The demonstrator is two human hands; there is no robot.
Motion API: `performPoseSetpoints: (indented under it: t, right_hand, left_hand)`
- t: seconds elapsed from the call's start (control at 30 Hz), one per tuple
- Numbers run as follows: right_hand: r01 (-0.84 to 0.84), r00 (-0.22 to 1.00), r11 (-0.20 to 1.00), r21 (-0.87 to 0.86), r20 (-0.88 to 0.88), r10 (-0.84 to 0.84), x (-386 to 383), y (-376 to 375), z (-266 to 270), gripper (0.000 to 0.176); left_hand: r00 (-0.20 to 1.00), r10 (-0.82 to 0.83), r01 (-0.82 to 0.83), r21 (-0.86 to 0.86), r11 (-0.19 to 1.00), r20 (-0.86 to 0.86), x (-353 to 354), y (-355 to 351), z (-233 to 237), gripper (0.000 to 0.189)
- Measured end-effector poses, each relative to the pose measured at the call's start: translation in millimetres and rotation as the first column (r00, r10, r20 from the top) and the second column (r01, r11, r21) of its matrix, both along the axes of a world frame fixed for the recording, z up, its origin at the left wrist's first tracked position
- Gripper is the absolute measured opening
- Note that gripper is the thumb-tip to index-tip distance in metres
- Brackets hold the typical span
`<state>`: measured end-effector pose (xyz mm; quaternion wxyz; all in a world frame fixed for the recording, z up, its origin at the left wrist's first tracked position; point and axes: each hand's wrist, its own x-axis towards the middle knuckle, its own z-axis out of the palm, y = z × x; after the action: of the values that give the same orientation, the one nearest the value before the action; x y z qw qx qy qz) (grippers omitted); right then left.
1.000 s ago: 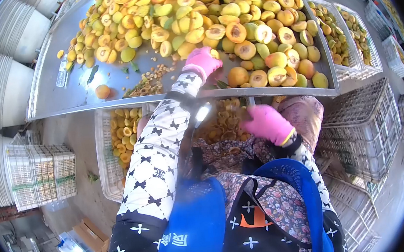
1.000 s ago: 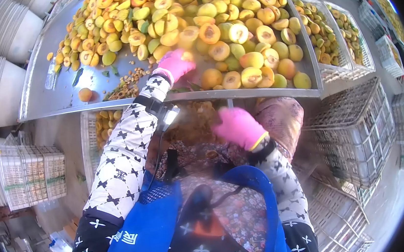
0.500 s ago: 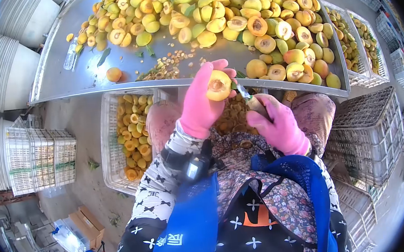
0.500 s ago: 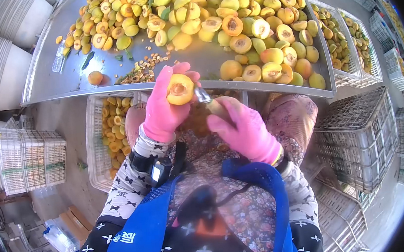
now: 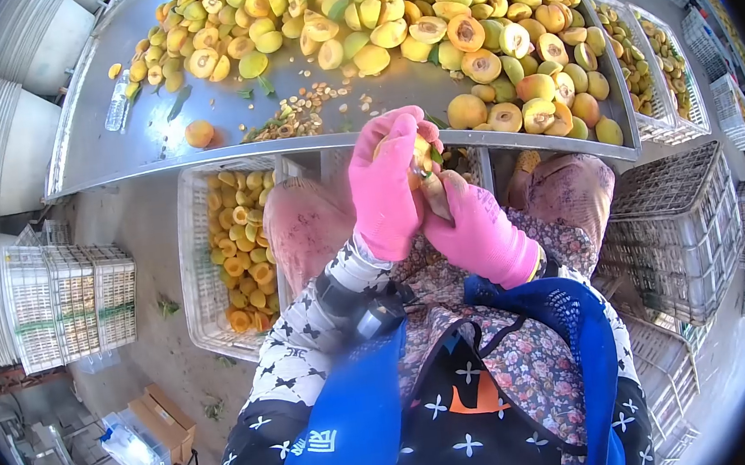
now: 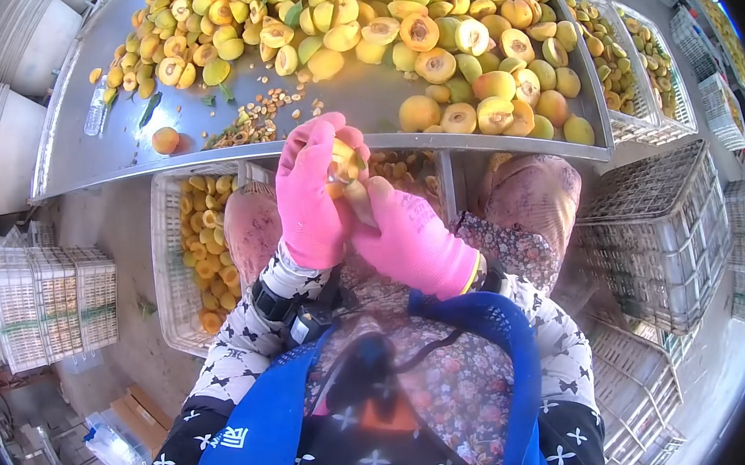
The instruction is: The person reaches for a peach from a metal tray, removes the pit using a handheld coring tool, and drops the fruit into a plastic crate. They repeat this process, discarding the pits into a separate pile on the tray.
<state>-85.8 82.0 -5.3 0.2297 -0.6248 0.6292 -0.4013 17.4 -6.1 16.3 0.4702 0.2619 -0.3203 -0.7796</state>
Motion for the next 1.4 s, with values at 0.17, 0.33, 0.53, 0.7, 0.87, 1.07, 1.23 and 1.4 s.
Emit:
performPoseSetpoints:
  t: [0.17,0.33,0.53,0.7,0.87,1.07,1.23,1.4]
  right_hand:
    - [0.001,0.997,1.000,0.027,0.082,-0.004,-5.9,4.3,-2.1,0.027]
    - [-0.085,0.935,0.988,0.132,0.354,0.033,3.6,6.2,4.9,0.028]
    - [-0.032,0.963,0.976,0.215,0.270,-0.028,4.3,4.2,-3.0,0.030]
    - [0.011,0.983,1.000,0.021,0.185,-0.014,11.1,7.5,-10.1,0.023]
    - [-0.213,0.846,0.967,0.142,0.522,0.110,-1.5,5.4,0.9,0.017]
    - [-0.712,0.291,0.660,0.240,0.956,-0.035,-24.0,6.3,13.0,0.013]
    - [-0.585,0.650,0.761,0.281,0.724,0.232,0.5,-4.9,-5.7,0.017]
    - [-0.903,0.262,0.388,0.187,0.953,0.150,-5.9,-4.9,11.1,0.016]
  left_hand:
    - [0.969,-0.242,0.245,0.213,0.946,-0.041,9.1,-15.6,15.1,0.033]
    - [0.974,0.127,-0.047,-0.384,0.922,0.187,-0.3,-4.7,-11.8,0.039]
    - [0.911,0.313,-0.102,-0.591,0.800,0.267,-9.2,-5.3,-28.3,0.041]
    - [0.965,0.052,-0.014,-0.145,0.989,0.256,-5.8,-3.3,-4.8,0.046]
    - [0.939,-0.237,0.277,-0.142,0.950,0.249,9.1,-13.4,14.1,0.049]
    - [0.829,-0.406,0.521,-0.266,0.811,0.384,18.8,-24.9,15.9,0.048]
    - [0.752,-0.232,0.359,-0.089,0.929,0.617,40.3,-18.0,11.7,0.049]
    - [0.843,-0.193,0.186,0.063,0.980,0.503,80.0,-11.8,9.0,0.048]
